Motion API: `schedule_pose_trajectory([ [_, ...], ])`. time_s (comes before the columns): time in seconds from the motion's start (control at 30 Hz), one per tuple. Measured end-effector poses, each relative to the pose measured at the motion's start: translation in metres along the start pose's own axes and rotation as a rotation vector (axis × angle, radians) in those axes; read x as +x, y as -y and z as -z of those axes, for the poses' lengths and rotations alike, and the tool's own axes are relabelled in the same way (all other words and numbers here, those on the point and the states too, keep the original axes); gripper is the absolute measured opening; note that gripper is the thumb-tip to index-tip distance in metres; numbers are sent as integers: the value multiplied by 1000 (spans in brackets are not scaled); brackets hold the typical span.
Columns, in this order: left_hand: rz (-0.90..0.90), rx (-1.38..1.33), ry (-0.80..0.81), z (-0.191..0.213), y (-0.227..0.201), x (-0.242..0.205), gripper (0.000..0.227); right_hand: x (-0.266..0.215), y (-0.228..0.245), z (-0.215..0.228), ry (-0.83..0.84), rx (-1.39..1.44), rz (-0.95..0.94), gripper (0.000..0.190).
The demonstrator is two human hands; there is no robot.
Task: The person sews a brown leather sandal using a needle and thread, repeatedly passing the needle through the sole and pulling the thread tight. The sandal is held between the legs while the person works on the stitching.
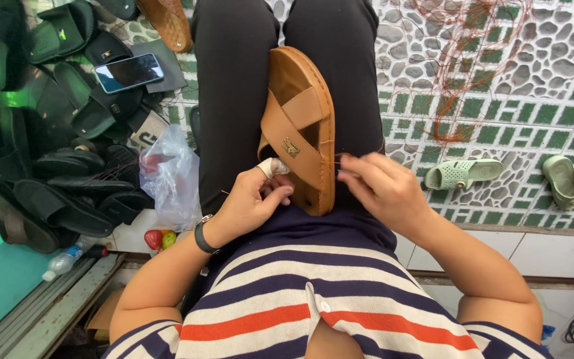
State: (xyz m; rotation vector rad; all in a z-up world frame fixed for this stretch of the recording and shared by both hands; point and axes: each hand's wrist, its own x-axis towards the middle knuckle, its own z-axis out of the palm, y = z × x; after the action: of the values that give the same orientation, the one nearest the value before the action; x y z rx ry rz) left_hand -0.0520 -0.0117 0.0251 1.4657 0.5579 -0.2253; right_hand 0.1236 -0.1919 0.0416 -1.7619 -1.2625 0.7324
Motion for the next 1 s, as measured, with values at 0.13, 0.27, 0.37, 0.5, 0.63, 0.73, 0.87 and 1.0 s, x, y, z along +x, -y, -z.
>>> schedule_pose_trajectory([
  [0.13,-148,109,-11,1,-8,2,14,3,8,25,35,9,-19,4],
  [0.27,-316,467,-10,22,5,-15,26,-26,-5,76,-10,103,-18,16],
  [0.37,-366,677,-308,93,26,-39,34,-53,-79,121,-291,-165,-259,12],
  [0.5,-188,1312,-760,139,33,-57,15,-35,-71,126,-317,-862,-89,20],
  [0.63,-431,995,-535,63,-13,-16,42,8,-12,54,-136,-284,54,37],
  [0.73,-650,1156,-399,39,-6,4,31,14,-20,12,2,-306,146,33],
  [0.87,-559,247,29,41,-54,8,24,33,-9,19,-56,-760,426,40],
  [1.0,-372,-285,322,42,-75,20,24,45,-10,18,-15,-741,468,33],
])
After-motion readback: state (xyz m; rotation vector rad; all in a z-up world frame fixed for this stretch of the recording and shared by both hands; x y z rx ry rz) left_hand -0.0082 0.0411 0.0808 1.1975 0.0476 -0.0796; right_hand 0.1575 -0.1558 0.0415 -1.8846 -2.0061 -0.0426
